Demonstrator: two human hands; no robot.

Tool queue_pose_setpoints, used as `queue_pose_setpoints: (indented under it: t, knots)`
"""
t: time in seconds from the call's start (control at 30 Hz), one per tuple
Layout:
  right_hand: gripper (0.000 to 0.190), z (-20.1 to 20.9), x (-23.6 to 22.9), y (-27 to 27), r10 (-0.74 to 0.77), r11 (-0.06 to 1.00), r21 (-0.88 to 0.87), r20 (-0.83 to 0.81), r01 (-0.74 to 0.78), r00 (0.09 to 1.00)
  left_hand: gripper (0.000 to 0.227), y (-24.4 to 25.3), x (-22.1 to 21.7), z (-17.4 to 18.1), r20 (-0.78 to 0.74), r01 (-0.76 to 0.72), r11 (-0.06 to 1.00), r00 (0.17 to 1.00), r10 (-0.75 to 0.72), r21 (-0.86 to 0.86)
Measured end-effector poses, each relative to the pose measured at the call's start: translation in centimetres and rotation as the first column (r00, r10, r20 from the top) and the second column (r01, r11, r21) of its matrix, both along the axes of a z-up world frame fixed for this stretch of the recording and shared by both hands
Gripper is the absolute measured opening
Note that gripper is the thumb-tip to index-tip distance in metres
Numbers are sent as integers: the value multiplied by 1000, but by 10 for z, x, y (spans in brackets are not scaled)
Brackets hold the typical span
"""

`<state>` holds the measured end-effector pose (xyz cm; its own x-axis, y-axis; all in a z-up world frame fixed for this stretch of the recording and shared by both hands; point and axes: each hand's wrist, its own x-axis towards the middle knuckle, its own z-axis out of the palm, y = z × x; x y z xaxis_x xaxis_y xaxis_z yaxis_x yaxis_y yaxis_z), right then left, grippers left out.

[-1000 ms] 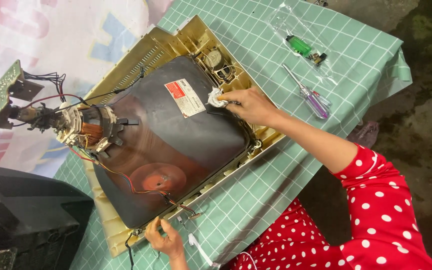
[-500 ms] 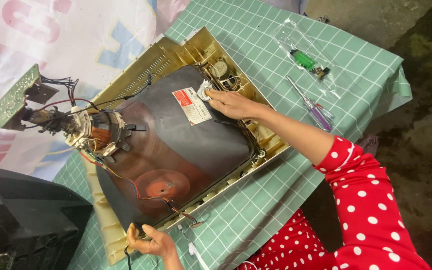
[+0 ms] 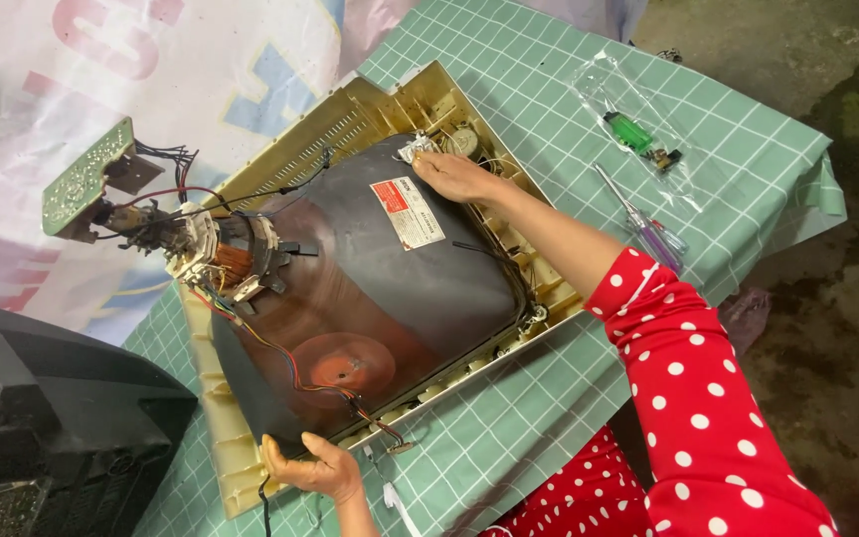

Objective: Cleaning the back panel and cathode ray tube of a disassembled television using a cloth.

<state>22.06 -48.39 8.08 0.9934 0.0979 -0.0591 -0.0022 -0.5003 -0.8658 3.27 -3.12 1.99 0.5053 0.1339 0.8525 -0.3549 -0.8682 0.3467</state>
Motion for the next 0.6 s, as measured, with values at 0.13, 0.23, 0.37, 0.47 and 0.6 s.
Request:
queue_pose_setpoints:
  t: [0.13, 0.23, 0.37, 0.47, 0.6]
  knots:
    - [78, 15, -36, -3, -16, 1000, -14, -97, 14, 995, 41, 0, 2, 1, 14, 15, 1000, 1000, -15, 15]
    - [85, 13, -62, -9, 13, 999, -37, -124, -17, 992, 41, -1, 2, 2, 19, 25, 999, 999, -26, 20]
    - [91, 21, -88, -10, 121, 992, -30, -80, -124, 989, 45, -2, 1, 4, 2, 18, 1000, 1000, -19, 26]
    - [71, 11, -78, -7, 147, 986, -70, -25, -149, 989, 47, 0, 1, 2, -14, 16, 1000, 1000, -15, 20]
    - [86, 36, -58, -6, 99, 995, -2, -107, -100, 989, 48, 2, 1, -1, -39, 17, 999, 999, -16, 27]
